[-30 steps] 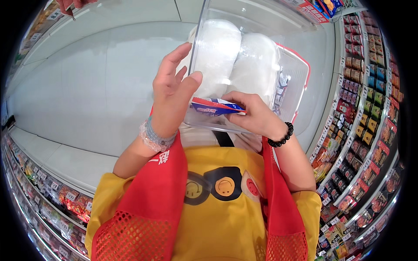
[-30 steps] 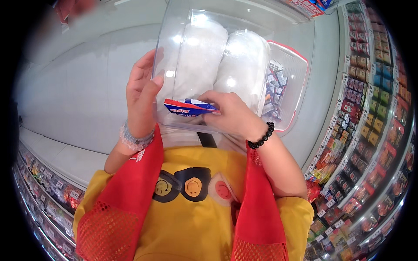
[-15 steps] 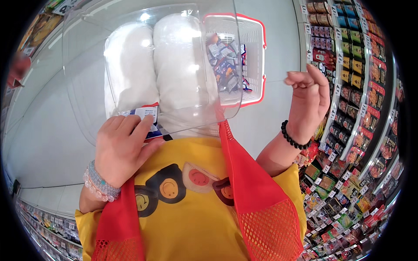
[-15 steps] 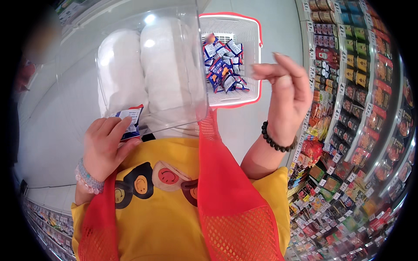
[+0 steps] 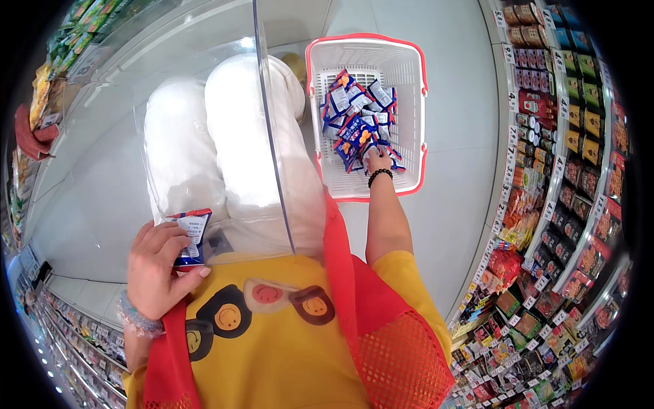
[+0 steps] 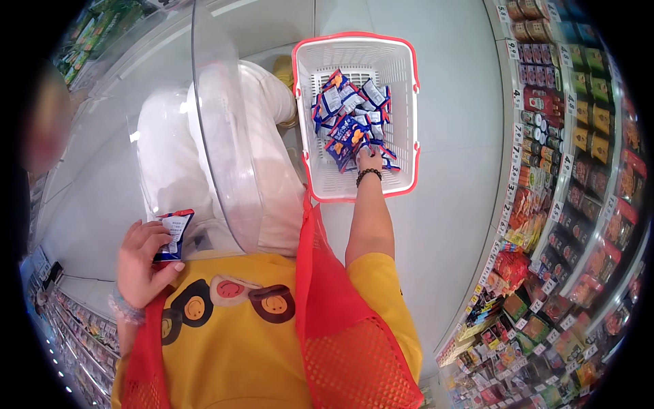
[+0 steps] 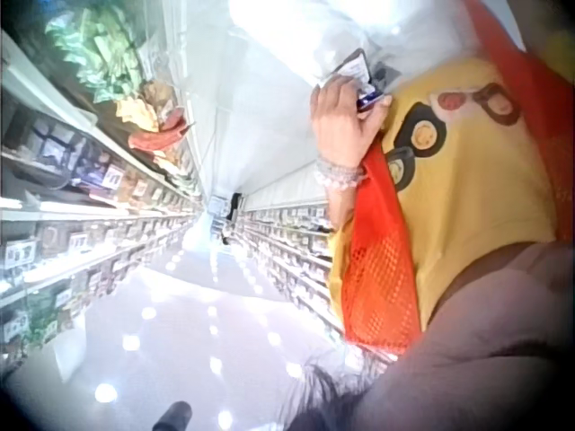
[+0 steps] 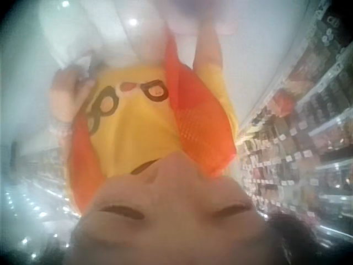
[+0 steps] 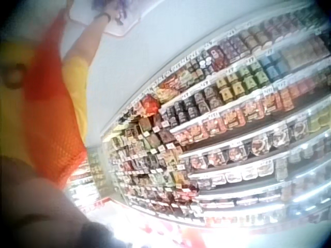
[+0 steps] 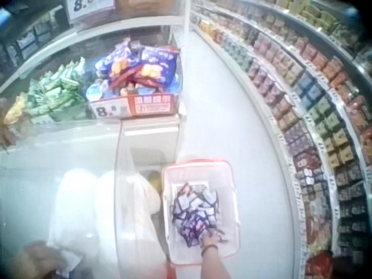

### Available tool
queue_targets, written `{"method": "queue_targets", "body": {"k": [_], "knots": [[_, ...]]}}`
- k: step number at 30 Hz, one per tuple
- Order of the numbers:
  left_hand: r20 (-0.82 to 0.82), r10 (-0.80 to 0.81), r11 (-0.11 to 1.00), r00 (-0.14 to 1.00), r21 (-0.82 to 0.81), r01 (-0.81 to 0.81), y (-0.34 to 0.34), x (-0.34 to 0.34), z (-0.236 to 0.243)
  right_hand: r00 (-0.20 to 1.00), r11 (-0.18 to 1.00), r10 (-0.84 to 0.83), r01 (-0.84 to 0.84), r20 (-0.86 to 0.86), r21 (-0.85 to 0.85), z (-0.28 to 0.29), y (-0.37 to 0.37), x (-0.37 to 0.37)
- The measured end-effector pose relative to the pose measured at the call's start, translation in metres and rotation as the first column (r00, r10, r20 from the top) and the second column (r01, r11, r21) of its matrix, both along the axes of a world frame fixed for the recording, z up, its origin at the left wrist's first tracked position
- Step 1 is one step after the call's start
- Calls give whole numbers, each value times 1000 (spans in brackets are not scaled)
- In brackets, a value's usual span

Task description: The person sits on the floor in a supermarket aisle and transfers small blue snack packages from a white basket into a clear plastic display bin. They wipe the bin with a red cloth, then repeatedly pick up packages, inspect them, and arrange them neatly inside the bin.

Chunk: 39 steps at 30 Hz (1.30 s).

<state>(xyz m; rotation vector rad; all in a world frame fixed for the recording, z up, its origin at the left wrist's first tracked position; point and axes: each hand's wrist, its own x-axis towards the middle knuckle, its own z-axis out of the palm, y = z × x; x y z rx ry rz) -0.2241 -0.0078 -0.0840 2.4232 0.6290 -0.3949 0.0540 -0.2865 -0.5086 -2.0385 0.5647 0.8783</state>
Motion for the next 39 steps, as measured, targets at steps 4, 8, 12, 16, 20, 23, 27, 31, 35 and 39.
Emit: {"method": "queue_targets", "body": {"k": [4, 8, 12, 16, 20, 23, 27, 31, 35, 39], "knots": [[-3, -12, 999, 1000, 42, 12, -1, 4, 1, 995, 979, -19, 40, 101, -201, -3, 7, -3], [64, 97, 994, 993, -55, -93, -1, -5, -6, 875, 933, -322, 230, 361, 276, 44, -6, -13], [87, 78, 993, 993, -94, -70, 5, -8, -1, 689, 926, -119, -183, 715, 331, 175, -17, -4], [133, 54, 995, 990, -91, -42, 5, -18, -5, 510, 827, -19, -476, 860, 300, 293, 6, -5], [172, 67, 996, 983, -68, -56, 6, -32, -11, 289, 693, -164, -646, 943, 319, 385, 43, -22], [294, 19, 1000, 956, -1, -20, 7, -39, -13, 320, 484, -301, -760, 898, 433, 437, 87, -44], [374, 9, 997, 927, 71, -39, 1, -53, -25, 87, -8, 281, -996, 956, 93, 474, 163, -57], [449, -9, 991, 894, 122, -52, -2, -58, -33, 110, -53, 543, -985, 833, 165, 441, 197, -65], [419, -23, 992, 908, 121, -30, -1, -59, -38, 246, 25, 677, -950, 694, 312, 421, 200, -75], [379, -21, 997, 925, 74, -8, 2, -61, -36, 481, 131, 670, -826, 566, 548, 414, 198, -76]]}}
